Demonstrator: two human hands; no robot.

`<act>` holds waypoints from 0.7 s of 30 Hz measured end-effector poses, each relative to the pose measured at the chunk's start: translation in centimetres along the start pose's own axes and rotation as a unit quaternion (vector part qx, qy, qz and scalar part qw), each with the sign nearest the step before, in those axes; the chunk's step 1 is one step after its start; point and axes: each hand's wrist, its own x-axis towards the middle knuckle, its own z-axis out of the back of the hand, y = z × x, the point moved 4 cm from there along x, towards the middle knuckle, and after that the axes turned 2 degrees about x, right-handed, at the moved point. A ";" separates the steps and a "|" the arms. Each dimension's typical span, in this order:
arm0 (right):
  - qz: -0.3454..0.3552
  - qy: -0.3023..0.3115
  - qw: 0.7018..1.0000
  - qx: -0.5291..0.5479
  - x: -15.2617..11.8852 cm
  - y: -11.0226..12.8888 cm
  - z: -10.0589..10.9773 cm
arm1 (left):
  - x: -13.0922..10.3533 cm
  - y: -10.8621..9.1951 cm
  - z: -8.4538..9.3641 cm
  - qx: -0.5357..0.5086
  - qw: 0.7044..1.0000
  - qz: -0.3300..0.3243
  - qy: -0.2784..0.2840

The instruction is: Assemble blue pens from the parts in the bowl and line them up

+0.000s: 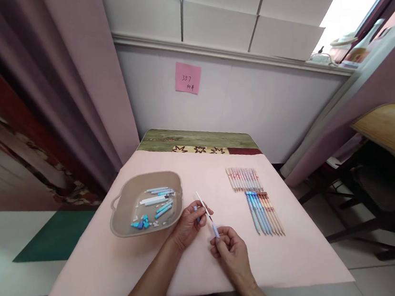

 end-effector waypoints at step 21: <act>-0.007 -0.012 0.990 0.140 1.3 1.2 0.0 | -0.5 0.0 -1.0 0.028 0.998 0.048 0.037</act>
